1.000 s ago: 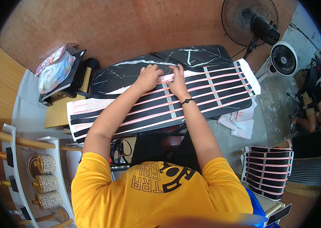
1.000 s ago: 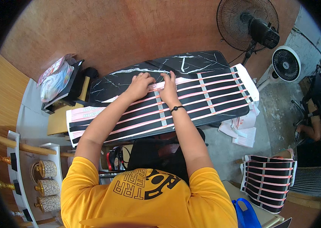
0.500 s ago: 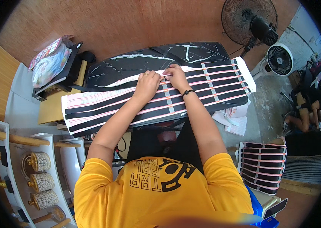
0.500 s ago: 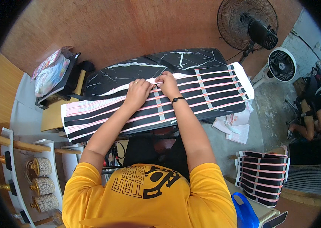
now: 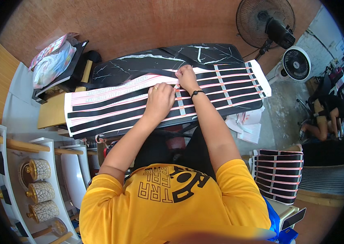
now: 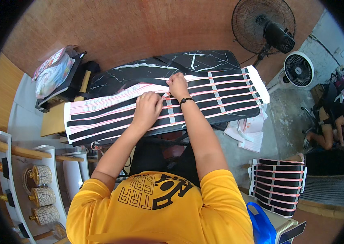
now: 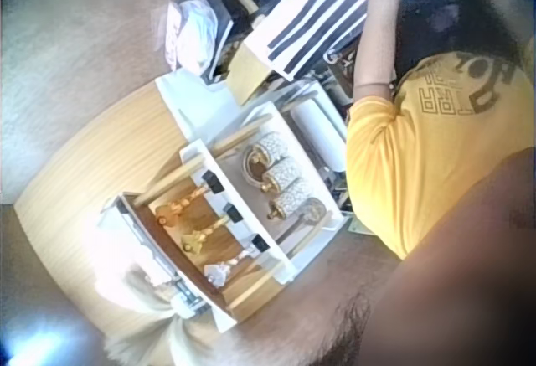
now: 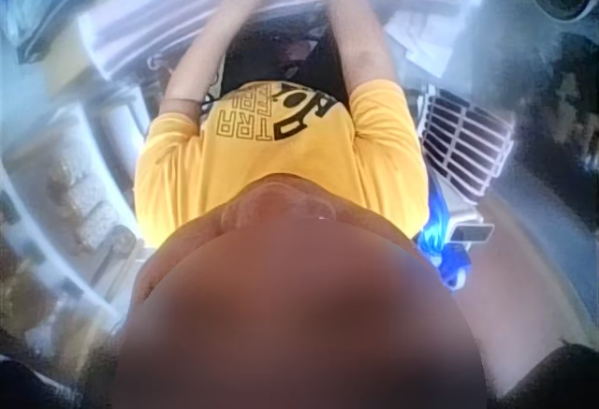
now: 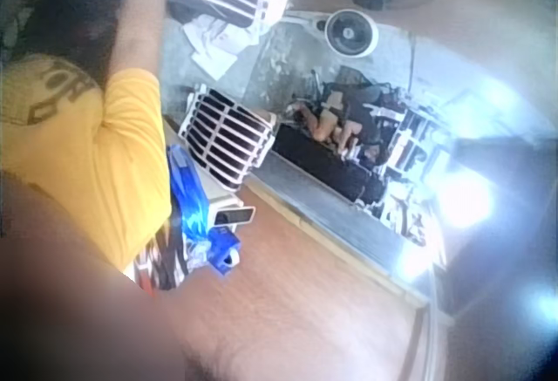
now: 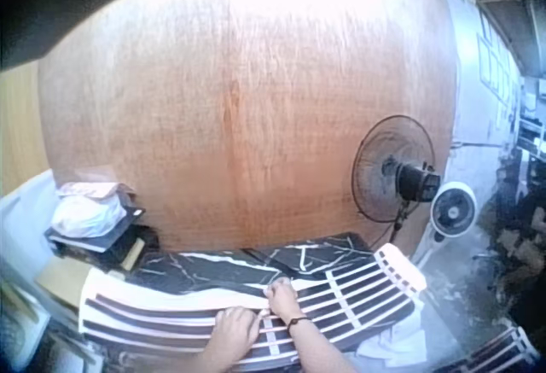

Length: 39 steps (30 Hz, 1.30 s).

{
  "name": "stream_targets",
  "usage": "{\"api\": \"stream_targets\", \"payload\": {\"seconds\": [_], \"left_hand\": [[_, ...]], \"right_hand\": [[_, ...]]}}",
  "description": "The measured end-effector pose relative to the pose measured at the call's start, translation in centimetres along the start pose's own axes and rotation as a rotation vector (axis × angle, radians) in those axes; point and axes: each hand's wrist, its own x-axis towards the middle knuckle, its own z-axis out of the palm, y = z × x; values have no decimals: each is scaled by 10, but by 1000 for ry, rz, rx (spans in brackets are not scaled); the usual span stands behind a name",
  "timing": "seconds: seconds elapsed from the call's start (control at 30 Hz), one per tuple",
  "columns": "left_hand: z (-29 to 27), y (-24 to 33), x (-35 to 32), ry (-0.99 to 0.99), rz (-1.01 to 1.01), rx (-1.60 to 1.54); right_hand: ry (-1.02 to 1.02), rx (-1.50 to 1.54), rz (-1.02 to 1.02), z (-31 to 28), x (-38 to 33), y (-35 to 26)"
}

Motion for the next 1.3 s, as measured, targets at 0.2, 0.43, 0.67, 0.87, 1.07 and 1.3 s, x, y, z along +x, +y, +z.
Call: {"api": "stream_targets", "payload": {"seconds": [0.2, 0.43, 0.67, 0.87, 1.07, 1.3], "left_hand": [[-13, -3, -13, 6, -170, 6], [-14, -6, -12, 34, -180, -49], [-35, 20, -38, 7, -203, -98], [-36, -5, -34, 95, -249, -104], [-49, 17, -36, 35, -231, -196], [-72, 29, -56, 28, -242, -207]], "right_hand": [[-147, 514, 14, -29, 0, 7], [-161, -32, -268, -35, -33, -3], [-23, 144, -114, -25, -19, -8], [-62, 100, -296, -49, -43, -13], [-105, -203, -164, -34, -57, -11], [-65, 151, -180, -43, -46, -8]]}}
